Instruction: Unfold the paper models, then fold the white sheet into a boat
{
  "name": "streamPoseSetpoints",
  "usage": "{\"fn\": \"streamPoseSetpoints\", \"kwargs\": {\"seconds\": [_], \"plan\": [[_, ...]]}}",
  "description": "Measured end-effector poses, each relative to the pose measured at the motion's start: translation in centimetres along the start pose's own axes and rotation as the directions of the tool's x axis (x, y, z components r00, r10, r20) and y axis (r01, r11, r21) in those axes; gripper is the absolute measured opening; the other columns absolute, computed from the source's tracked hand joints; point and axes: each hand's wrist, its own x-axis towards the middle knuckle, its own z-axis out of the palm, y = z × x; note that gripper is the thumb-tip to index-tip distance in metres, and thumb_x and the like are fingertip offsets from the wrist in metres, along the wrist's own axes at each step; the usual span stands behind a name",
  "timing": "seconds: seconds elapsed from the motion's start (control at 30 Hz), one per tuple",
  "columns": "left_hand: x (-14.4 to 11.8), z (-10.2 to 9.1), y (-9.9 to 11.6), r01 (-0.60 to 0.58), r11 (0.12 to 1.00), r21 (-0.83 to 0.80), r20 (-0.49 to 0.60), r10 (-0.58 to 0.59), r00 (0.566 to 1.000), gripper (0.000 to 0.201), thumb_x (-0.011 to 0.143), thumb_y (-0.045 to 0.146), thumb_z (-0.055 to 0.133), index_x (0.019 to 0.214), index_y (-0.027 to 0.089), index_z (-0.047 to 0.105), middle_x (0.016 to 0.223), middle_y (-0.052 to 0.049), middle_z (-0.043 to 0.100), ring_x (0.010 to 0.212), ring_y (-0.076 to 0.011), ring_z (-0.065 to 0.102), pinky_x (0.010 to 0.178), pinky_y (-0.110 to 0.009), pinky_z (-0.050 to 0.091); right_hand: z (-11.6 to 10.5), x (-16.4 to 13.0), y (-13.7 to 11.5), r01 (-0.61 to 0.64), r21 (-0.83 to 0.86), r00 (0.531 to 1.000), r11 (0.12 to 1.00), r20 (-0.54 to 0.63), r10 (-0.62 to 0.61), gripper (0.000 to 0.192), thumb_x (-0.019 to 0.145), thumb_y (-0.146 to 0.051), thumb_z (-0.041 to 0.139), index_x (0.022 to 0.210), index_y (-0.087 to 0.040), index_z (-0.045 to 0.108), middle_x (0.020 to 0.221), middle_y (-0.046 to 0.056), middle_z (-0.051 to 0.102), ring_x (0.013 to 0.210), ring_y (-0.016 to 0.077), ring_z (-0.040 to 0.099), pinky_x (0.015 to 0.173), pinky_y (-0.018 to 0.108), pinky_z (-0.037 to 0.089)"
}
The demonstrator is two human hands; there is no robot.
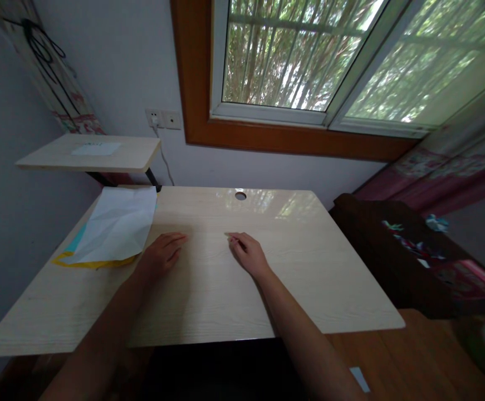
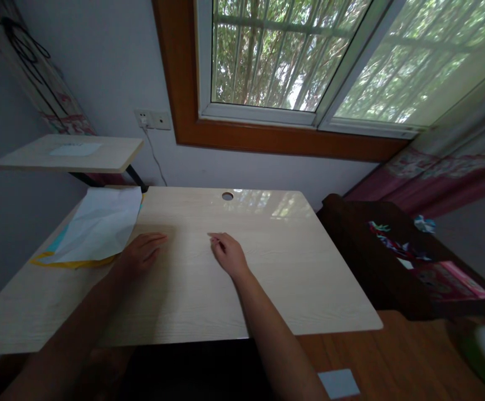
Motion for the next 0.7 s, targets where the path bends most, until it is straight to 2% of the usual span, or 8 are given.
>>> {"fn": "streamPoseSetpoints", "kwargs": {"seconds": [0.17,0.27,0.33,0.37,0.43,0.53,0.7], "plan": [[-1.9,-4.1,0.1,0.021,0.994,0.104,-0.128,-0.008,0.992,0.051,0.093,0.01,0.047,0.14,0.029,0.056,0.136,-0.005,0.065,0.131,-0.0237,0.057,0.113,-0.051,0.047,0.1,0.0,0.2,0.002,-0.031,1.0,1.0,0.023,-0.001,0.034,0.1,-0.029,0.046,0.126,-0.024,0.068,0.108,0.007,0.074,0.097,0.0199,0.069,0.088,0.033,0.056],[-4.2,-6.4,-1.1,0.087,0.979,0.184,-0.201,-0.049,0.978,0.056,0.088,0.007,0.047,0.139,0.029,0.057,0.137,-0.005,0.064,0.136,-0.0263,0.054,0.117,-0.057,0.042,0.2,-0.1,0.2,-0.006,-0.015,1.0,1.0,0.023,0.007,0.033,0.101,-0.029,0.047,0.125,-0.025,0.069,0.108,0.006,0.074,0.097,0.02,0.069,0.088,0.033,0.055],[-5.9,-7.6,-2.4,0.171,0.956,0.238,-0.24,-0.113,0.964,0.056,0.086,0.007,0.045,0.136,0.028,0.058,0.14,-0.006,0.063,0.14,-0.028,0.05,0.119,-0.059,0.037,0.3,-0.1,0.1,-0.009,-0.002,1.0,1.0,0.02,0.009,0.032,0.101,-0.029,0.048,0.124,-0.025,0.07,0.108,0.006,0.074,0.097,0.0201,0.068,0.089,0.033,0.054],[-6.8,-8.0,-3.1,0.209,0.942,0.264,-0.226,-0.15,0.962,0.057,0.085,0.007,0.044,0.137,0.027,0.058,0.142,-0.006,0.061,0.142,-0.0284,0.048,0.12,-0.06,0.036,0.3,-0.1,0.1,-0.008,0.002,1.0,1.0,0.02,0.008,0.032,0.101,-0.029,0.049,0.123,-0.025,0.07,0.108,0.007,0.074,0.098,0.0202,0.068,0.09,0.034,0.053],[-8.3,-8.6,-4.5,0.283,0.911,0.299,-0.235,-0.217,0.947,0.059,0.084,0.007,0.044,0.138,0.026,0.057,0.147,-0.005,0.057,0.146,-0.0289,0.043,0.122,-0.06,0.032,0.4,-0.1,0.1,0.0,0.006,1.0,1.0,0.022,0.0,0.031,0.1,-0.028,0.05,0.123,-0.024,0.07,0.108,0.007,0.074,0.099,0.0205,0.068,0.09,0.034,0.053],[-10.2,-8.8,-6.3,0.311,0.89,0.333,-0.206,-0.253,0.945,0.064,0.078,0.009,0.046,0.139,0.026,0.056,0.157,-0.003,0.047,0.149,-0.0325,0.038,0.121,-0.06,0.034,0.5,-0.1,0.2,0.019,0.0,1.0,1.0,0.019,-0.019,0.031,0.1,-0.027,0.051,0.124,-0.025,0.07,0.107,0.007,0.074,0.098,0.0208,0.067,0.09,0.034,0.052],[-11.6,-8.2,-7.9,0.432,0.831,0.349,-0.16,-0.402,0.902,0.07,0.072,0.012,0.048,0.14,0.029,0.056,0.158,-0.004,0.046,0.148,-0.0354,0.038,0.118,-0.067,0.031,0.5,-0.2,0.2,0.036,-0.034,0.999,0.999,0.028,-0.035,0.031,0.099,-0.025,0.051,0.125,-0.026,0.069,0.104,0.006,0.074,0.097,0.0216,0.067,0.089,0.035,0.051]]}}
